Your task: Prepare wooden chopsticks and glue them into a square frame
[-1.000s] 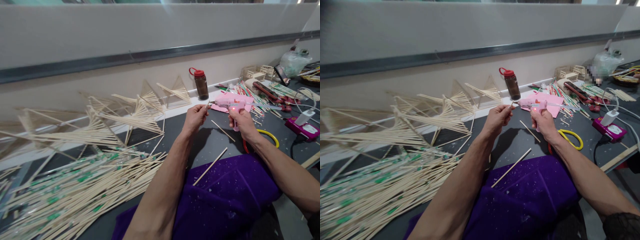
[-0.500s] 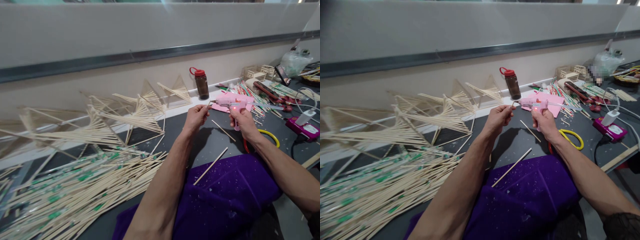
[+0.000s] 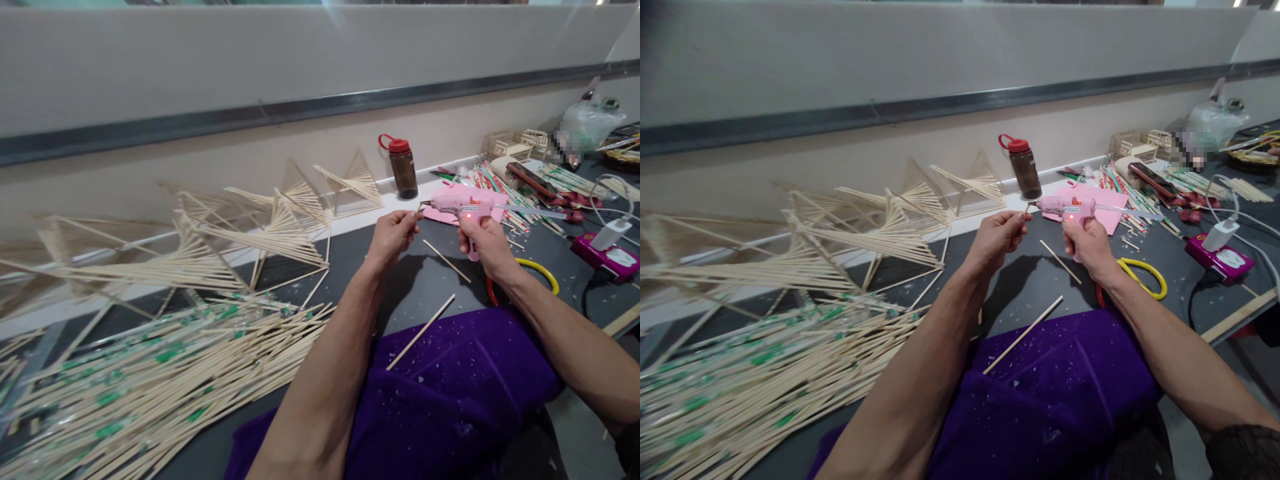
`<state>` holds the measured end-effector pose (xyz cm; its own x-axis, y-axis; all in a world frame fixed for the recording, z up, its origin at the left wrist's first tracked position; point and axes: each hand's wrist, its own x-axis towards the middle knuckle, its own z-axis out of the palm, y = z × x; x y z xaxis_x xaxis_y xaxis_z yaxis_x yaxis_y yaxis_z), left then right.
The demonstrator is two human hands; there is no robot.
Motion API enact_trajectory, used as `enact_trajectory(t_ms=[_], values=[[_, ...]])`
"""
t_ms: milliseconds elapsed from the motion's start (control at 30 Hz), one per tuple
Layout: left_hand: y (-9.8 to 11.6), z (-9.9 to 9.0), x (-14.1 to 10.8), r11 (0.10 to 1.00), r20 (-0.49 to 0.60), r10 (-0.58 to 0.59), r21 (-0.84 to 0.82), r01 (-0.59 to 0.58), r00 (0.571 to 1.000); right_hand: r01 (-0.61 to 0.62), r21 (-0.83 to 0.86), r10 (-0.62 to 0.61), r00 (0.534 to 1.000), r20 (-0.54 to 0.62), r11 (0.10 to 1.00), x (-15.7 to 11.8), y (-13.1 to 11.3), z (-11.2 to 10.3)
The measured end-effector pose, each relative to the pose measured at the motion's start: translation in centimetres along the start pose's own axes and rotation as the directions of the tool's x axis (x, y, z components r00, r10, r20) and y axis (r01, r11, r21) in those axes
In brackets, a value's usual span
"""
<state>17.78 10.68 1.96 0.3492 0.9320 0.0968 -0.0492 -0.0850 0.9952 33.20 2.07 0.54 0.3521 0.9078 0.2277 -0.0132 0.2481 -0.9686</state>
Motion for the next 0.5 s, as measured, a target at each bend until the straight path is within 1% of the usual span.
enact_trajectory(t_ms=[100, 300, 500], values=[[0.04, 0.03, -0.07, 1.0, -0.003, 0.004, 0.001, -0.004, 1.0, 0.004, 0.016, -0.004, 1.0, 0.001, 1.0, 0.0, 0.02, -0.02], [0.09, 0.08, -0.1, 1.0, -0.015, -0.012, 0.003, 0.012, 1.0, -0.03, 0.023, 0.03, 0.999, 0.019, 0.999, -0.03, 0.21, 0.06], [0.09, 0.07, -0.06, 1.0, -0.005, -0.01, -0.001, 0.01, 1.0, -0.01, 0.004, 0.01, 1.0, 0.005, 1.0, -0.04, 0.22, 0.04]])
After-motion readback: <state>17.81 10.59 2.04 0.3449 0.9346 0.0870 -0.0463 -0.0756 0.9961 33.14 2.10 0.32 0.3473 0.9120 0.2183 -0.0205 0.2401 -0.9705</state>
